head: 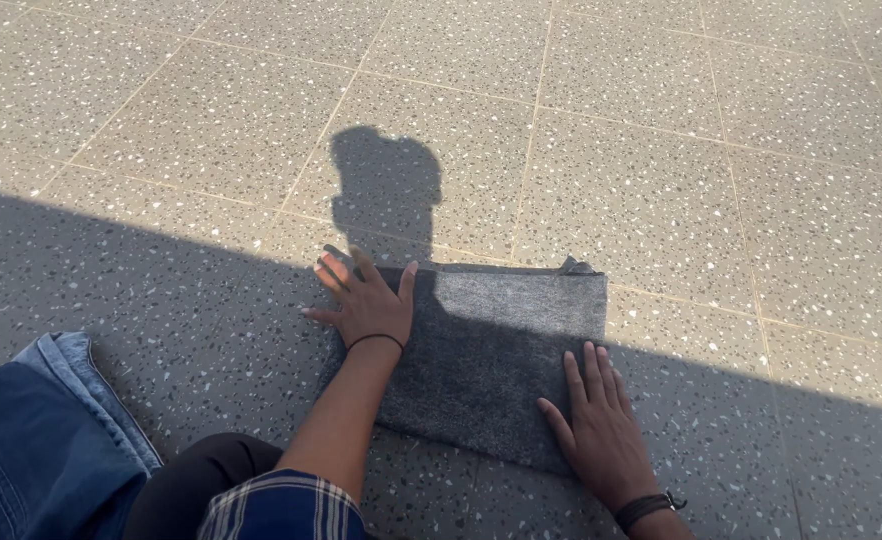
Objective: The person folds a pair of grey washed denim jeans on a tiled surface.
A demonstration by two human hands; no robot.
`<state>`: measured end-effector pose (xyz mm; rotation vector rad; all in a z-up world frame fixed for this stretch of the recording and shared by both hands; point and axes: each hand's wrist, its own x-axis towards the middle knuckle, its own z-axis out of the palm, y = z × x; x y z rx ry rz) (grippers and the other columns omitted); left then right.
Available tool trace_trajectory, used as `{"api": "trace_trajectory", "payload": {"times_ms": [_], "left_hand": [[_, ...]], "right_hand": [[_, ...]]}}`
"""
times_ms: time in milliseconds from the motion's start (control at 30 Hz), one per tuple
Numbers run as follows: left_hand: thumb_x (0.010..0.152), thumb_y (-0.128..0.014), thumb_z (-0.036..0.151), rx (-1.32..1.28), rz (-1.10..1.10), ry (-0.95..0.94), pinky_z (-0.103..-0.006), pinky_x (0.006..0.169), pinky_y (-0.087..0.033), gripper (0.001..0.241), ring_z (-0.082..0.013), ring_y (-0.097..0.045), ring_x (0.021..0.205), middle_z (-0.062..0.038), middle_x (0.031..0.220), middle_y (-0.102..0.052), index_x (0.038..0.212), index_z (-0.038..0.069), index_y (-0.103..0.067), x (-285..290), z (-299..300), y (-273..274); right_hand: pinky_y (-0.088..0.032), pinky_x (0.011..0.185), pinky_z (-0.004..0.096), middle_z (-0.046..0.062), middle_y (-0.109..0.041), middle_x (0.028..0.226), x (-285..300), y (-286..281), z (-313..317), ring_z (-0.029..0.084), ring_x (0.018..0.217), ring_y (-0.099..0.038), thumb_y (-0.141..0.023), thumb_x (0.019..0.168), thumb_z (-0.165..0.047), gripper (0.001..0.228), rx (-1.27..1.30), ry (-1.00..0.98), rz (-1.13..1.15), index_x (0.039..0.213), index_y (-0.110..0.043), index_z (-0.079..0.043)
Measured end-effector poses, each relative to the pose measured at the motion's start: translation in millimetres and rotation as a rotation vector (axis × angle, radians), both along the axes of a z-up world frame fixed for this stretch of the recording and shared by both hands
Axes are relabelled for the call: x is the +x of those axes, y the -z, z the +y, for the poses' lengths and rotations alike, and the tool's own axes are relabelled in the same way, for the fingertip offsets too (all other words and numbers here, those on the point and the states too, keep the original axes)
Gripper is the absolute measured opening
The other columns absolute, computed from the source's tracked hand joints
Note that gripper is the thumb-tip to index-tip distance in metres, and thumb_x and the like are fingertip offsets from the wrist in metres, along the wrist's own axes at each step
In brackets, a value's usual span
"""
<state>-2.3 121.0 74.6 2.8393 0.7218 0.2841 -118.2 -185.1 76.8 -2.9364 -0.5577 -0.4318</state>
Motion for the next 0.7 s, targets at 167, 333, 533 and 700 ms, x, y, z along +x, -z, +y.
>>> {"api": "trace_trajectory", "payload": {"times_ms": [167, 333, 533, 700], "left_hand": [[0.089, -0.039, 0.088, -0.203, 0.484, 0.033, -0.0587, 0.114, -0.05, 0.102, -0.039, -0.06, 0.14, -0.023, 0.152, -0.059, 0.146, 0.007, -0.062, 8, 67, -51], [0.076, -0.062, 0.088, -0.372, 0.565, 0.047, -0.052, 0.111, -0.048, 0.105, -0.0389, -0.058, 0.133, -0.023, 0.145, -0.059, 0.14, 0.004, -0.062, 22, 84, 38], [0.099, -0.04, 0.075, -0.673, 1.088, 0.067, -0.0556, 0.095, -0.058, 0.083, -0.0448, -0.071, 0.117, -0.022, 0.136, -0.061, 0.131, 0.001, -0.06, -69, 6, -28], [0.096, -0.055, 0.066, -0.253, 0.897, 0.47, -0.0489, 0.1, -0.054, 0.065, -0.0344, -0.068, 0.116, -0.017, 0.121, -0.072, 0.117, 0.006, -0.071, -105, -16, -77]], "right_hand": [[-0.059, 0.092, 0.044, 0.011, -0.08, 0.091, -21, -90, 1, 0.028, 0.097, -0.076, -0.068, 0.091, -0.061, 0.064, 0.205, 0.842, 0.745, 0.123, -0.065, -0.006], [-0.056, 0.06, 0.043, 0.016, -0.068, 0.068, -13, -9, -40, 0.034, 0.065, -0.071, -0.079, 0.089, -0.033, 0.049, 0.828, 0.696, 1.007, 0.105, -0.067, 0.011], [-0.062, 0.072, 0.027, 0.01, -0.073, 0.1, 22, -20, -73, 0.015, 0.085, -0.073, -0.069, 0.094, -0.022, 0.042, 1.444, 0.291, 0.256, 0.126, -0.057, 0.001], [-0.06, 0.062, 0.034, 0.017, -0.075, 0.095, 1, -19, -62, 0.021, 0.078, -0.075, -0.072, 0.09, -0.02, 0.051, 1.077, 0.628, 0.285, 0.128, -0.051, 0.006]]}}
